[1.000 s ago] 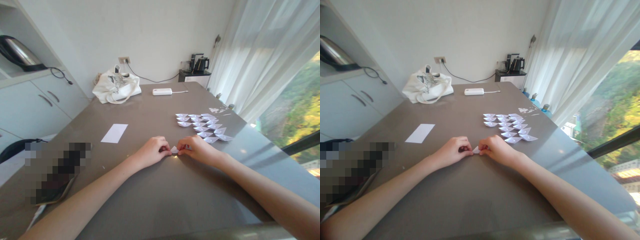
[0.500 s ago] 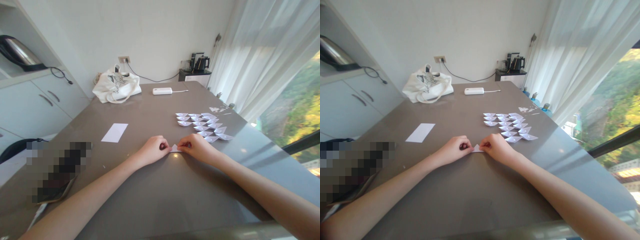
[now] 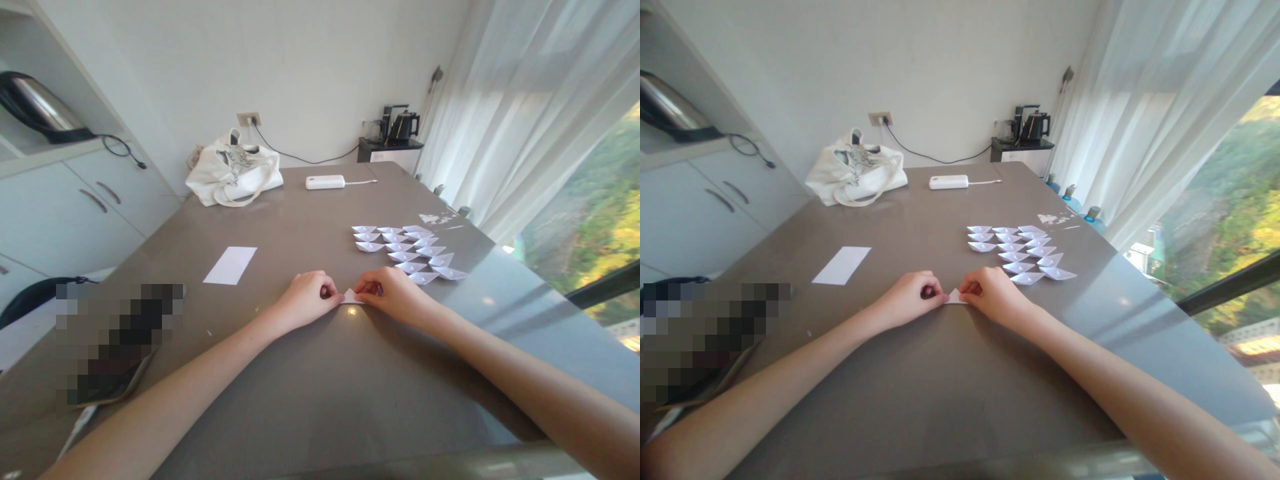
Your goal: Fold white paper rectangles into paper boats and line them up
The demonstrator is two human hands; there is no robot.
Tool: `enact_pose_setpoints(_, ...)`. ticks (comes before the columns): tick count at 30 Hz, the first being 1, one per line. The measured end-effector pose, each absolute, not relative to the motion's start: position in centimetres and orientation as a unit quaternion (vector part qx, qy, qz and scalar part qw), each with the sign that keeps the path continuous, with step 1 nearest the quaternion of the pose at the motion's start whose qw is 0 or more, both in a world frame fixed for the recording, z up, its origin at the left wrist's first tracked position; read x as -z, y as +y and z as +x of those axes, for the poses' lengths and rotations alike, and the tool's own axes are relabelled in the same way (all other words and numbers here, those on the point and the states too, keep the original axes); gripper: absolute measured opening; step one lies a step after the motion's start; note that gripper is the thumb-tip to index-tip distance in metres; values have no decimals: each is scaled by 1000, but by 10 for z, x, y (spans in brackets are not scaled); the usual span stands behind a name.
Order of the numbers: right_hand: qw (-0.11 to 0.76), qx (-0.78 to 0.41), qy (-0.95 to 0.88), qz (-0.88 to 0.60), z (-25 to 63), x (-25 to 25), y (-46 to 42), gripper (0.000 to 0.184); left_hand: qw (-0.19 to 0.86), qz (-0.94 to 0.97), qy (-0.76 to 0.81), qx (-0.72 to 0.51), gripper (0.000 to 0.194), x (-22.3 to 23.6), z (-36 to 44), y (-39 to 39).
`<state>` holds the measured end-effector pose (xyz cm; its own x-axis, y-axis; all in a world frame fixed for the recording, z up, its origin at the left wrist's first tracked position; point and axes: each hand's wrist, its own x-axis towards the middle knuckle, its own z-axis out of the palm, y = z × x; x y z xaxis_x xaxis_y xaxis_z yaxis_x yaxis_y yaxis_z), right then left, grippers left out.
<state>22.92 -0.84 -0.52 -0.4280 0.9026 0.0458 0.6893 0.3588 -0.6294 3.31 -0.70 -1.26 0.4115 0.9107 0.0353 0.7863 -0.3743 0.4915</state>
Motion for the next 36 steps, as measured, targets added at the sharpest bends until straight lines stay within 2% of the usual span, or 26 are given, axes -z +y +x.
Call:
enact_pose_setpoints(8, 187, -286, -810, -477, 232, 3, -9, 10, 235, 846, 431, -208, 12, 14, 25, -7)
enact_pose_setpoints(12, 167, -291, -820, -463, 232, -2, -11, 7, 216, 871, 401, -185, 13, 8, 25, -6)
enact_pose_setpoints(23, 179, -333, -777, -504, 232, 8, -9, 7, 225, 825, 500, -135, 18, 6, 34, -8)
enact_pose_setpoints(36, 159, -281, -793, -516, 231, 4, -10, 6, 213, 781, 570, -141, 18, 10, 37, -10)
